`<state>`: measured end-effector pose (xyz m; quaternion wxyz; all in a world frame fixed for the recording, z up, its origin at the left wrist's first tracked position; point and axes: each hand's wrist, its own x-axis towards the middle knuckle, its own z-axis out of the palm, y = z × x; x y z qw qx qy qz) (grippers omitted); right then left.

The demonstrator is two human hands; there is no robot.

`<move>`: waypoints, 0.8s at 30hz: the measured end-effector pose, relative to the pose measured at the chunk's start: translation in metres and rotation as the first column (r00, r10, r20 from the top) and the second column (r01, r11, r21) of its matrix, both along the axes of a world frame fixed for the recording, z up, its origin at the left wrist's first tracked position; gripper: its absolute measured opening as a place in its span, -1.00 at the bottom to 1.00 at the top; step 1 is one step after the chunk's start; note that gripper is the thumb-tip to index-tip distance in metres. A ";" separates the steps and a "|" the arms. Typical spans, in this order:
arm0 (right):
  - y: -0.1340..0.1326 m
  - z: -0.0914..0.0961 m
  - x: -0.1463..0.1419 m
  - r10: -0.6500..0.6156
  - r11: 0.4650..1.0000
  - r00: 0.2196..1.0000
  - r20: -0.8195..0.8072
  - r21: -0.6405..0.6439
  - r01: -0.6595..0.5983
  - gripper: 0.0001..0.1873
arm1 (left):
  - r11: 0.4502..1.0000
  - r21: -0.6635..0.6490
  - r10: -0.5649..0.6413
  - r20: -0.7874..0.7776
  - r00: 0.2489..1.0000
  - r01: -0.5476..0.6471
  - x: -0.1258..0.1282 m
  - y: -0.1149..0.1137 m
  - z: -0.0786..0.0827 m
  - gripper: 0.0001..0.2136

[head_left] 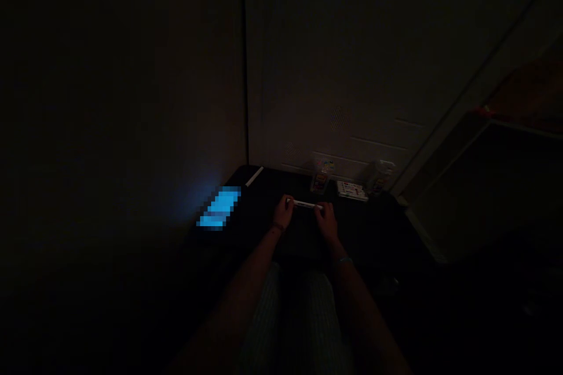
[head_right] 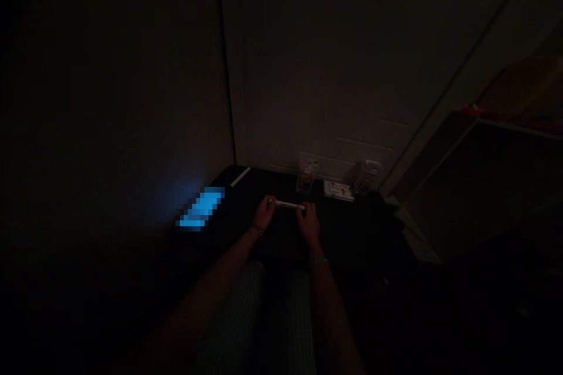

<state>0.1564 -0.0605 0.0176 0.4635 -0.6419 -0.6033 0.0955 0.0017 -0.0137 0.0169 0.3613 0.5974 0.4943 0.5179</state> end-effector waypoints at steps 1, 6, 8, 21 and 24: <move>0.000 0.000 0.000 0.002 1.000 1.000 0.000 -0.004 -0.002 -0.73 | 1.000 -0.009 -0.001 -0.007 1.000 0.001 0.000 0.000 0.000 -0.81; 0.004 -0.003 0.003 0.008 1.000 1.000 0.006 0.005 -0.008 -0.71 | 0.999 0.033 -0.027 -0.024 0.999 0.027 -0.001 0.000 -0.001 -0.81; 0.004 -0.004 0.004 0.005 1.000 1.000 0.010 0.018 -0.006 -0.69 | 0.999 0.043 -0.027 -0.032 0.999 0.028 -0.001 0.000 -0.002 -0.81; 0.003 -0.002 0.001 0.006 1.000 1.000 -0.013 -0.011 -0.006 -0.73 | 0.999 0.038 -0.033 -0.027 0.999 0.034 -0.001 0.002 -0.004 -0.83; 0.005 -0.005 0.003 0.016 1.000 1.000 -0.023 -0.004 -0.016 -0.71 | 0.999 0.031 -0.034 -0.024 0.999 0.035 -0.001 0.001 -0.003 -0.83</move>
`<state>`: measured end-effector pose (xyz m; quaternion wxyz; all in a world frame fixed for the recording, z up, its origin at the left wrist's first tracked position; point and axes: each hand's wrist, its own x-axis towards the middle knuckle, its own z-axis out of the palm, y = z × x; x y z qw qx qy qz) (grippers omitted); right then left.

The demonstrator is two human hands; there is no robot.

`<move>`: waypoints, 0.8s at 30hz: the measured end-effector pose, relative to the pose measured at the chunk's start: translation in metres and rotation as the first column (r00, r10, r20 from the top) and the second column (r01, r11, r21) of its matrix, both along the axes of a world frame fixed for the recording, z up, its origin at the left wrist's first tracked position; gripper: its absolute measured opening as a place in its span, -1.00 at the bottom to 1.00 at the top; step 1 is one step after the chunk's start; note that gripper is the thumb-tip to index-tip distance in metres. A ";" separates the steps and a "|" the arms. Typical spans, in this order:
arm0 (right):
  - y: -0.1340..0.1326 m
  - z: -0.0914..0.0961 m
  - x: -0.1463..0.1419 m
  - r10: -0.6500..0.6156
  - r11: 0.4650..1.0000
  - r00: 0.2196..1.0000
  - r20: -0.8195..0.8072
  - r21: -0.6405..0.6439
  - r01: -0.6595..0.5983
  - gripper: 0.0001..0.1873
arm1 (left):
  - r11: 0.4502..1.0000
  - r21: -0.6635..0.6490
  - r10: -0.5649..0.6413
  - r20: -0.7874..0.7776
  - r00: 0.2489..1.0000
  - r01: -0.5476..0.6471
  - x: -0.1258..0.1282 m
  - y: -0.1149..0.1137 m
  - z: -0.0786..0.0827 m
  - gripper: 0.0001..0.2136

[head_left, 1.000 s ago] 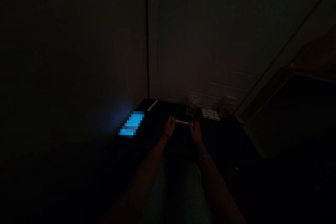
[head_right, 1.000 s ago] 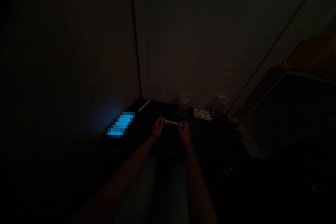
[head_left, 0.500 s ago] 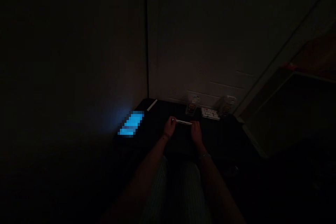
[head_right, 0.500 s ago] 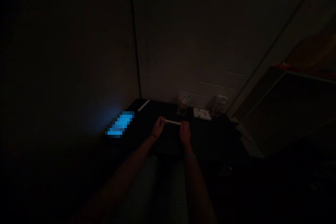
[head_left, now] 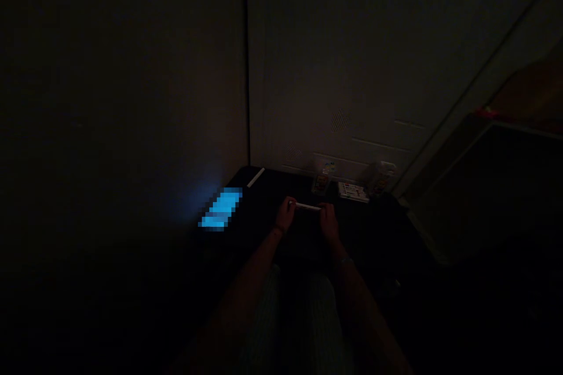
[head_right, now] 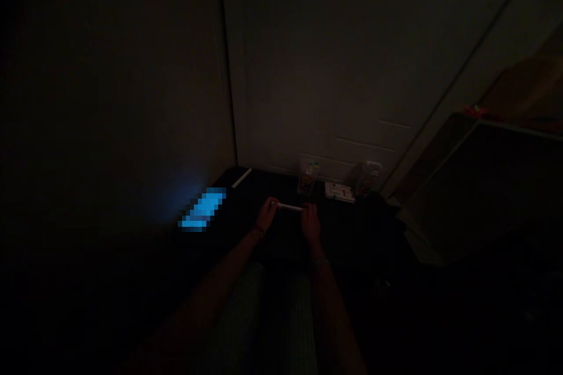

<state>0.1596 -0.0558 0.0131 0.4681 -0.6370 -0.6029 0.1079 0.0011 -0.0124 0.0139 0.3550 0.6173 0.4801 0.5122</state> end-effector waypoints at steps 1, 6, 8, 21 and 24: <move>0.001 -0.001 0.001 0.001 1.000 1.000 -0.003 0.006 -0.001 -0.69 | 1.000 -0.004 0.002 0.002 1.000 -0.002 0.000 0.000 0.001 -0.83; 0.002 -0.001 0.001 -0.010 1.000 1.000 -0.028 0.016 0.010 -0.68 | 1.000 -0.024 0.002 0.009 1.000 -0.002 0.000 -0.001 0.003 -0.84; 0.002 0.000 0.000 -0.006 1.000 0.999 -0.033 0.006 0.006 -0.70 | 1.000 -0.018 0.003 0.012 1.000 -0.003 0.000 -0.001 0.003 -0.84; 0.001 0.000 0.001 0.004 0.999 1.000 -0.019 0.041 -0.003 -0.69 | 0.999 0.033 -0.011 -0.005 1.000 0.011 0.001 0.002 -0.004 -0.83; 0.002 -0.002 0.003 0.009 0.998 0.999 -0.033 0.067 -0.007 -0.69 | 0.999 0.049 0.009 0.002 1.000 -0.009 0.001 0.003 -0.004 -0.83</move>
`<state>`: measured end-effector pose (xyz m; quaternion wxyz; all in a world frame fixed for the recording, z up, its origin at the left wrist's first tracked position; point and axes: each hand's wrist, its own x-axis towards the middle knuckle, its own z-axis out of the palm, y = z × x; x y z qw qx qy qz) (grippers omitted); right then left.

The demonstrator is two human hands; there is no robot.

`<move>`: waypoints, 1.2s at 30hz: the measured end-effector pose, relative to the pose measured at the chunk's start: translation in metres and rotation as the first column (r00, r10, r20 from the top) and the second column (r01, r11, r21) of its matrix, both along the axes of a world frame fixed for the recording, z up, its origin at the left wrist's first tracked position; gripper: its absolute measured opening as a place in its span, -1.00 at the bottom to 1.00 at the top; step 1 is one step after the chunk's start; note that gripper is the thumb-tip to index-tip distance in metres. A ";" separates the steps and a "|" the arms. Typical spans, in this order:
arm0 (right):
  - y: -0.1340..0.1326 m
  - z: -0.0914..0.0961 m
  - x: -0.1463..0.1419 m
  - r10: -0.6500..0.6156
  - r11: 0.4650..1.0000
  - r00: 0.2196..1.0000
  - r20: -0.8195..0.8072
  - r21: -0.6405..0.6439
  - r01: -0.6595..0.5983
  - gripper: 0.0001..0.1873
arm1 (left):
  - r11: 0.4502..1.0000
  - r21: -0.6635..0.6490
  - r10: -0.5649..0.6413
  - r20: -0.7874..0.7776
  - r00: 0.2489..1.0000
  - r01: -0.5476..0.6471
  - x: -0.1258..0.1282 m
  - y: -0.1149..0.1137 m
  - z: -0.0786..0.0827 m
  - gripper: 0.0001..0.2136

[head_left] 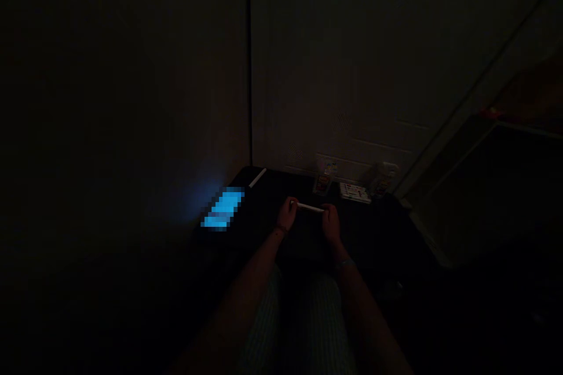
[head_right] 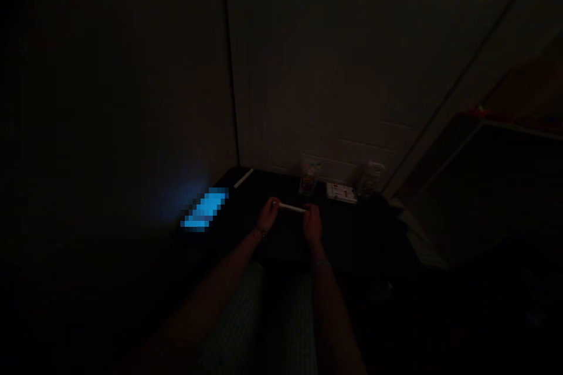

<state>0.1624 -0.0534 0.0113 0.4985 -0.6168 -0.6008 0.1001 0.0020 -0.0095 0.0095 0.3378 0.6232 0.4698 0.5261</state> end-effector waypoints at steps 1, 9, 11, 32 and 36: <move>0.000 0.000 0.000 -0.004 1.000 1.000 -0.010 0.003 0.004 -0.69 | 1.000 -0.004 0.007 0.001 1.000 -0.007 0.000 0.000 0.000 -0.83; -0.003 0.004 -0.004 -0.022 1.000 0.998 -0.063 -0.003 0.022 -0.71 | 0.998 -0.058 0.006 -0.016 1.000 -0.007 -0.001 -0.002 0.003 -0.80; -0.003 0.005 -0.005 -0.037 0.999 0.998 -0.057 -0.008 0.037 -0.70 | 0.998 -0.059 0.002 -0.019 1.000 -0.003 0.000 -0.002 0.004 -0.79; 0.004 -0.004 -0.002 -0.035 0.999 0.987 -0.157 0.030 0.040 -0.71 | 0.999 -0.042 -0.003 0.006 1.000 0.003 -0.003 0.004 -0.002 -0.71; 0.004 -0.004 -0.001 -0.043 0.998 0.978 -0.202 0.025 0.049 -0.68 | 0.999 -0.052 0.003 0.031 1.000 -0.001 -0.002 0.006 -0.001 -0.69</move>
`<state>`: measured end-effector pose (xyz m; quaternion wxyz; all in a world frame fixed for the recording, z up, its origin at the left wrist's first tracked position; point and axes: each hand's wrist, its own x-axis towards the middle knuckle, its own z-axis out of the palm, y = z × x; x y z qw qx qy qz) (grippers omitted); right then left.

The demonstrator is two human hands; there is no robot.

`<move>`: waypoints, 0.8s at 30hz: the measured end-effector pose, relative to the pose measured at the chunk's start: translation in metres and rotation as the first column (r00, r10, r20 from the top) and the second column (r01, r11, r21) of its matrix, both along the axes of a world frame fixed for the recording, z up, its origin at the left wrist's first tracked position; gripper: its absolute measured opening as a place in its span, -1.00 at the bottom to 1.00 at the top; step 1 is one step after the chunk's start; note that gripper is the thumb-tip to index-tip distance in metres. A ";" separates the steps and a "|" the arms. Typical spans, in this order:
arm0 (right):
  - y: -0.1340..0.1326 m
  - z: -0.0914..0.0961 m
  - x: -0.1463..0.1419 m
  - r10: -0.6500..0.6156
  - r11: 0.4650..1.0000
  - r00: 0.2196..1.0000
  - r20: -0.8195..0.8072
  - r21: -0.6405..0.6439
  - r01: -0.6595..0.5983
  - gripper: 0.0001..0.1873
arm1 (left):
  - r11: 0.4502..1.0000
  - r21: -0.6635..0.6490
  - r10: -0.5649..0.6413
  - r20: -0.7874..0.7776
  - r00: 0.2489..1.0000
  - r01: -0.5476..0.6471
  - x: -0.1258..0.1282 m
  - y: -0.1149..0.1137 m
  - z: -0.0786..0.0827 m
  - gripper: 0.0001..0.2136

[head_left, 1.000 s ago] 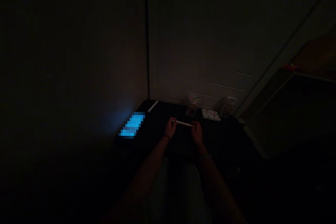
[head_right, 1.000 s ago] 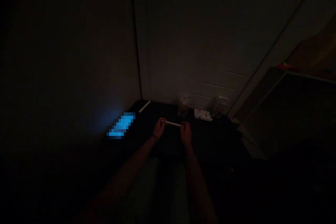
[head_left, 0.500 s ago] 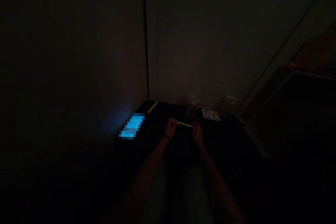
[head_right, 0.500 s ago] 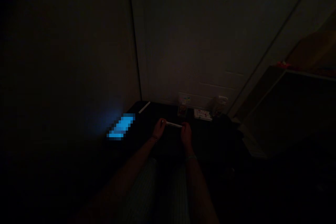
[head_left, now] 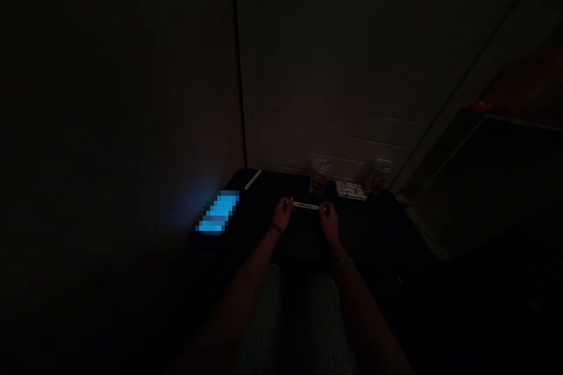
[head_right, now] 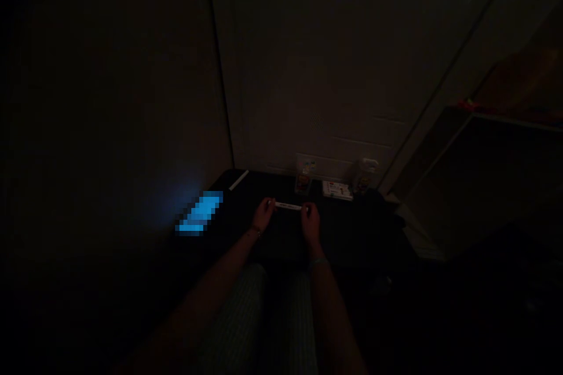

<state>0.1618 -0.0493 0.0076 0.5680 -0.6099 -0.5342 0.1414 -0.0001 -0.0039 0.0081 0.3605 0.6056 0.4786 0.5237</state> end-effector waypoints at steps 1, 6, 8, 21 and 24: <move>0.000 0.000 0.000 0.002 1.000 1.000 -0.011 -0.006 -0.002 -0.67 | 1.000 -0.003 -0.001 0.005 1.000 0.001 0.000 0.000 0.000 -0.69; 0.000 0.001 0.001 0.030 0.997 1.000 -0.006 -0.066 -0.031 -0.61 | 0.999 -0.034 -0.022 0.023 1.000 0.023 -0.002 -0.001 0.002 -0.68; 0.000 0.001 0.002 0.037 0.997 0.999 0.017 -0.072 -0.036 -0.60 | 0.999 -0.041 -0.024 0.019 1.000 0.025 -0.001 -0.002 0.002 -0.67; 0.002 -0.004 0.005 -0.003 0.992 0.994 0.113 -0.126 0.017 -0.60 | 1.000 0.017 -0.006 -0.129 0.992 0.008 -0.002 -0.003 -0.001 -0.73; 0.001 -0.003 0.005 0.016 0.992 0.991 0.131 -0.122 0.001 -0.60 | 1.000 0.009 0.000 -0.123 0.992 0.001 -0.002 -0.003 0.000 -0.73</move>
